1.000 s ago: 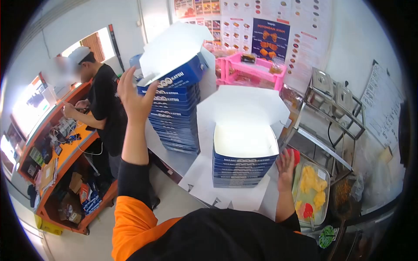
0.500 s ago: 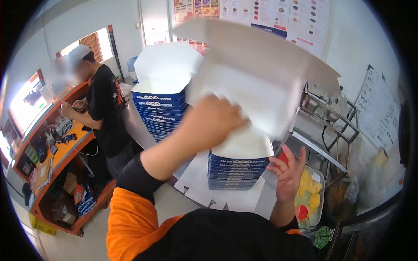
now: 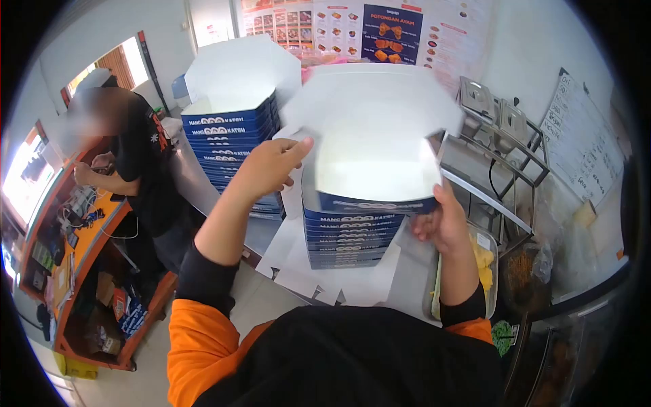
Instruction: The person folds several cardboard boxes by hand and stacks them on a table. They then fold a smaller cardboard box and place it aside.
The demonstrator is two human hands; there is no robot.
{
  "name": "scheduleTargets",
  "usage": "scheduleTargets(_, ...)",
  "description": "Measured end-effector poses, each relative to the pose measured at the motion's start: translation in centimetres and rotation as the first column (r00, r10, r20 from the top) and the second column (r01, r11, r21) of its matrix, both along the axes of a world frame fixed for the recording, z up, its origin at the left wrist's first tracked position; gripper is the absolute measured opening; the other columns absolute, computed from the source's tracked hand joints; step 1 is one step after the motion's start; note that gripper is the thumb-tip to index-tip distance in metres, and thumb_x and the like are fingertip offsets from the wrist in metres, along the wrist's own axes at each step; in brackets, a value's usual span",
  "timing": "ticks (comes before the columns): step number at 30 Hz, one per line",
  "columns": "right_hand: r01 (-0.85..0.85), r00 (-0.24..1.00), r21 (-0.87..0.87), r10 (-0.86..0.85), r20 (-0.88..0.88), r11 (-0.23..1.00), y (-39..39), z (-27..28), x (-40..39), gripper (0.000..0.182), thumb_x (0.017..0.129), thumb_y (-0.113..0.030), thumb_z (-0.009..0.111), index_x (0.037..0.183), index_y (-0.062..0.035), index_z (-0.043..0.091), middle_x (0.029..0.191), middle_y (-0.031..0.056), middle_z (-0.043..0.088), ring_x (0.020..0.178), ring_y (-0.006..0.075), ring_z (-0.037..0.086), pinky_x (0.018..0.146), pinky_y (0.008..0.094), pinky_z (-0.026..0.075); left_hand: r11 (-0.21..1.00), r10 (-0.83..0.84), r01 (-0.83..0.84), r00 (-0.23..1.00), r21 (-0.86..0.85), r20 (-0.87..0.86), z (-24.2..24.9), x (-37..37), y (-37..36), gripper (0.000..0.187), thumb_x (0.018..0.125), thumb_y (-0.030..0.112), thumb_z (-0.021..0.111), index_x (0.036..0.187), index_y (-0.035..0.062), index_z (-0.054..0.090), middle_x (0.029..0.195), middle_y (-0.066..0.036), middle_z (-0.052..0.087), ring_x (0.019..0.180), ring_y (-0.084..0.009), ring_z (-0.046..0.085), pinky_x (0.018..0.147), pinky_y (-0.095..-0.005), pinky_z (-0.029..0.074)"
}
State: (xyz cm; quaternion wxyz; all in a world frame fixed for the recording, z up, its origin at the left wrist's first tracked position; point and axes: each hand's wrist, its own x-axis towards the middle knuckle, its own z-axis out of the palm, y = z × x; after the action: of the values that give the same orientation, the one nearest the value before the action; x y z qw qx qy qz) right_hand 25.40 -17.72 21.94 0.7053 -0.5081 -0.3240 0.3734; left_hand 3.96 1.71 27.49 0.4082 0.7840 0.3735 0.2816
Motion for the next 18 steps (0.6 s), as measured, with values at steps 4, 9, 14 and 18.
scheduleTargets(4,-0.199,0.945,-0.131,0.225,0.237,0.971,1.2,0.5,0.3,0.067,0.085,-0.044,0.046,0.133,-0.0013,0.027,0.093,0.0134,0.056,0.044,0.0122,0.051,0.035,0.0185,0.038,0.953,-0.173,0.146,0.982,-0.266,-0.081,-1.3,1.4,2.9,0.051,0.073,0.031,0.066,0.107,-0.0055,0.056,0.084,-0.011,0.06,0.059,-0.0204,0.059,0.05,-0.0241,0.048)
scheduleTargets(9,-0.123,0.72,-0.391,0.353,0.597,0.912,0.9,0.9,1.7,0.066,0.088,-0.042,0.043,0.132,0.0046,0.029,0.088,0.0112,0.059,0.06,0.0144,0.057,0.052,0.0247,0.044,0.949,-0.153,0.261,0.873,0.178,-0.463,-1.0,2.2,3.0,0.039,0.068,0.004,0.055,0.105,-0.0097,0.054,0.085,-0.021,0.06,0.067,-0.0241,0.063,0.05,-0.0295,0.05)
scheduleTargets(14,0.051,0.29,-0.177,0.155,0.945,0.983,1.7,-0.3,1.4,0.033,0.088,-0.026,0.042,0.08,0.0032,0.054,0.08,0.0209,0.055,0.076,0.0359,0.053,0.068,0.0402,0.041,0.798,0.05,0.354,0.768,0.487,-0.639,-0.7,2.1,3.1,0.037,0.071,0.002,0.042,0.104,-0.0062,0.056,0.101,-0.024,0.057,0.093,-0.034,0.057,0.082,-0.0365,0.044)
scheduleTargets(18,0.077,0.206,-0.166,0.147,0.967,0.983,1.8,-0.4,1.3,0.032,0.086,-0.025,0.047,0.073,0.0023,0.056,0.075,0.0178,0.055,0.072,0.0341,0.053,0.065,0.0409,0.041,0.814,0.054,0.331,0.775,0.478,-0.629,-0.8,2.1,3.1,0.05,0.066,0.0,0.05,0.116,-0.0061,0.05,0.105,-0.023,0.056,0.096,-0.0334,0.056,0.084,-0.0329,0.043)
